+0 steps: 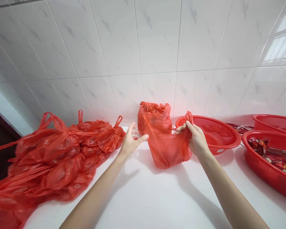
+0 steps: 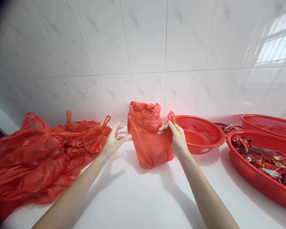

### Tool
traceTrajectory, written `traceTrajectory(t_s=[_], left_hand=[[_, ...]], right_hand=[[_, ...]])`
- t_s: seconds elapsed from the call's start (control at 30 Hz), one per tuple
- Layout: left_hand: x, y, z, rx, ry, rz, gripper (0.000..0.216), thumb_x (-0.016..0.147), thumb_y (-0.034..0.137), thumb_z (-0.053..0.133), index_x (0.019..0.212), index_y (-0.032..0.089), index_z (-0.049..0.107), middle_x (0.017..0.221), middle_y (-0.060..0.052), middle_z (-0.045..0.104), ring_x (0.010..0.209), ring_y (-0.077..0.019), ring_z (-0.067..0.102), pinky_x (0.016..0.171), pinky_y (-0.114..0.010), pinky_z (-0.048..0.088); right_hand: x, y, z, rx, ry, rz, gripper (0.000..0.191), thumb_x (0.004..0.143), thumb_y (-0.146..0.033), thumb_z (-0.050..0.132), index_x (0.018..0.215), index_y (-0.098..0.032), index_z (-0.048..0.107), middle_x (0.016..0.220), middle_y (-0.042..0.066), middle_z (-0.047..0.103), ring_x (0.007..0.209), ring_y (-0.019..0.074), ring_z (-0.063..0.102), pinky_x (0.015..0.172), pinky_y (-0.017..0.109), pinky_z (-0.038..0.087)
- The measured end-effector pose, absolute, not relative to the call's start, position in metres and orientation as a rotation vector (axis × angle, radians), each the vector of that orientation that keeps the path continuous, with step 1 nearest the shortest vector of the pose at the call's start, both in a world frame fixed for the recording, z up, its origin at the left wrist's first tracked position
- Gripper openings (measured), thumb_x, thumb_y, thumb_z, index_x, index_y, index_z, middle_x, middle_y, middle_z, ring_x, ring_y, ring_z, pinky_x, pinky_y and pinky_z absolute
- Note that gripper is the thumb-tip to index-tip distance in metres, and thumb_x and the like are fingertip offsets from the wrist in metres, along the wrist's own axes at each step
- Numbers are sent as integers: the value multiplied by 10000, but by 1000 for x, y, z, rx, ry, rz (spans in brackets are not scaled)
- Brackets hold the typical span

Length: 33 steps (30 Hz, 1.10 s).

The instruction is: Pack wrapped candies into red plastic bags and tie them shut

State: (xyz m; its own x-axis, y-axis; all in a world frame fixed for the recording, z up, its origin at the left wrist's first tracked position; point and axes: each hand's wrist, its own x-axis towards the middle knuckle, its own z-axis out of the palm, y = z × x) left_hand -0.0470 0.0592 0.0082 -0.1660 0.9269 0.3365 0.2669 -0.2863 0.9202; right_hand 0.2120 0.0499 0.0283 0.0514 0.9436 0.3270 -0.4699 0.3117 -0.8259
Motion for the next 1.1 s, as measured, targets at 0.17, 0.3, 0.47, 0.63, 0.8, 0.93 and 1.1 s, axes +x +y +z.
traceTrajectory(t_s=[0.17,0.3,0.47,0.63,0.8,0.93,1.1], left_hand=[[-23,46,-46,1522,1136,989,933,536,314,916,1375,206,523,1381,-160,617,1228,-363,605,1027,-502,497],[-12,56,-48,1555,908,994,748,529,166,833,1246,209,627,1299,-104,692,1230,-373,608,1002,-451,523],[-28,82,-28,1566,972,1141,548,610,172,663,1158,182,679,1221,-90,731,1189,-322,637,1009,-453,510],[-37,88,-22,1505,1120,1068,511,549,115,699,1055,187,701,1163,-93,745,1160,-300,643,964,-425,516],[-16,101,-5,1269,1130,1135,495,633,373,825,1071,212,658,1147,-75,733,1091,-236,664,912,-337,499],[5,122,12,1223,1153,1109,476,669,549,804,939,182,666,930,-75,738,865,-215,685,751,-311,498],[19,129,33,1276,1051,1107,477,664,557,822,917,174,696,921,-61,733,831,-180,668,720,-274,477]], right_hand=[[212,49,29,-583,-989,1197,392,703,-515,853,678,-199,623,676,22,718,646,183,685,723,326,586],[221,46,34,-583,-985,1162,394,726,-525,839,677,-201,620,666,15,710,647,184,689,738,340,594],[230,48,37,-577,-955,1112,392,733,-520,838,670,-209,607,653,1,701,611,159,668,663,295,576],[223,51,30,-611,-972,1151,393,730,-527,828,675,-206,608,650,12,699,600,168,665,648,306,563],[216,50,26,-626,-1017,1189,400,725,-539,821,687,-208,600,652,17,693,623,181,666,673,329,566],[217,48,28,-622,-1057,1164,414,734,-558,812,676,-208,599,598,1,650,568,156,616,647,315,549],[218,47,31,-622,-1059,1166,430,712,-570,826,669,-207,598,555,-27,597,484,115,520,596,292,527]])
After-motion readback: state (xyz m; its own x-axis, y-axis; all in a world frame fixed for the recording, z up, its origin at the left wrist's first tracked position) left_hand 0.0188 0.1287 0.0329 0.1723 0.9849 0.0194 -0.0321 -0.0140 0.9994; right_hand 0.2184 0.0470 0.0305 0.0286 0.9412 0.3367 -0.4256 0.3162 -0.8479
